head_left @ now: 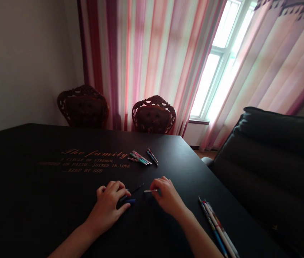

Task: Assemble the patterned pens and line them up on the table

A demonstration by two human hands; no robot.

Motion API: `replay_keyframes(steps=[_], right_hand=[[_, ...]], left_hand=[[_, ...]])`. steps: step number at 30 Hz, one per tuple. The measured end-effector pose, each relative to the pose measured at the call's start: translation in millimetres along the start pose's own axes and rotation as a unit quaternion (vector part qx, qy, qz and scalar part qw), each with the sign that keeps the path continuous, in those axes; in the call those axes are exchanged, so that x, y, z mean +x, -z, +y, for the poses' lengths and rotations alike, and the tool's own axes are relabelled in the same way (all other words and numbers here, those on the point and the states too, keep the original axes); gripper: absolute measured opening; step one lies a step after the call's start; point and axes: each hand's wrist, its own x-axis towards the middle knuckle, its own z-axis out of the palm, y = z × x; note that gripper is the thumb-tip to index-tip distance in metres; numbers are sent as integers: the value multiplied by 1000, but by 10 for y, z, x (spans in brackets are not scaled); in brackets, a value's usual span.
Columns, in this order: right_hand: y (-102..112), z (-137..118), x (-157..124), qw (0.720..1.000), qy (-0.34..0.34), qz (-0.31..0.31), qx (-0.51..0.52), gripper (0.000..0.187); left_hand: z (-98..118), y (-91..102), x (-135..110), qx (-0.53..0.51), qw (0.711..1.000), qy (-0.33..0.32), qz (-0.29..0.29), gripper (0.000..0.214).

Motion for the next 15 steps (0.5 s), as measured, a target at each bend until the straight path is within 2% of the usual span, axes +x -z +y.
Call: replay_keyframes(steps=[3, 7, 15], right_hand=[[24, 23, -15, 999, -26, -31, -32, 20], [33, 73, -8, 997, -33, -32, -57, 17], [-88, -62, -44, 998, -9, 16, -56, 17]], left_hand=[[-39, 68, 13, 3, 999, 31, 20, 23], [-137, 147, 39, 18, 995, 81, 62, 15], [-240, 169, 55, 32, 993, 112, 12, 12]])
